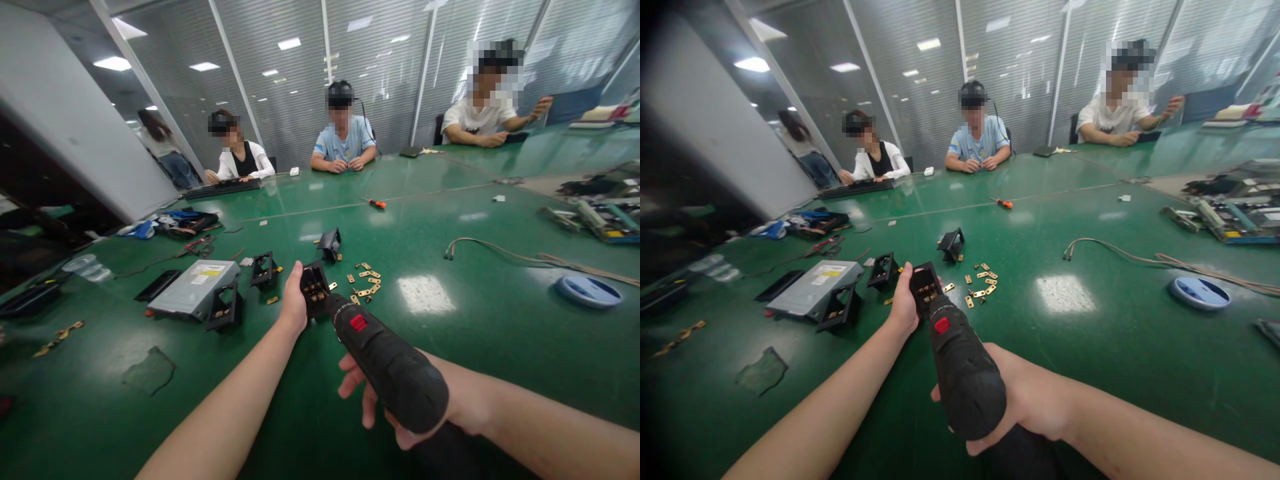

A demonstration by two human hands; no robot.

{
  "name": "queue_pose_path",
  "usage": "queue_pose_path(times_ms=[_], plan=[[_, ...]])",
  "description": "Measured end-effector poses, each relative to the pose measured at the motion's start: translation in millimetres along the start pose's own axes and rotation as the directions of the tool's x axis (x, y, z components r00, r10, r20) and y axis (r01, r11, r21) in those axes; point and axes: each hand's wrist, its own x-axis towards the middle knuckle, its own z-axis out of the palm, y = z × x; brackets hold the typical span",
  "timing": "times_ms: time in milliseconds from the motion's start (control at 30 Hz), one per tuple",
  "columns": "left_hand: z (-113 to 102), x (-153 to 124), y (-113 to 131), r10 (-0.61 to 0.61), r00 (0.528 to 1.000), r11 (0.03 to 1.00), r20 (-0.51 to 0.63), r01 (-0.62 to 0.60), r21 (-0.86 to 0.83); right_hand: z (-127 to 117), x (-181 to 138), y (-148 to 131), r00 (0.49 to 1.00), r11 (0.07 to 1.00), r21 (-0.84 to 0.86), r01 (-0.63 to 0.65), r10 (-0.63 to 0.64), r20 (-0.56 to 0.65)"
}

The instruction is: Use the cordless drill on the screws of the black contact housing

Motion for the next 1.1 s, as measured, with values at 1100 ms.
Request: queue_pose_path(times_ms=[1100], plan=[[2.0, 2.6, -1.9, 0.034, 0.999, 0.999, 0.002, -0.034, 0.023, 1.7, 7.6, -3.4, 0.987, 0.986, -0.107, 0.124, -0.112, 0.116]])
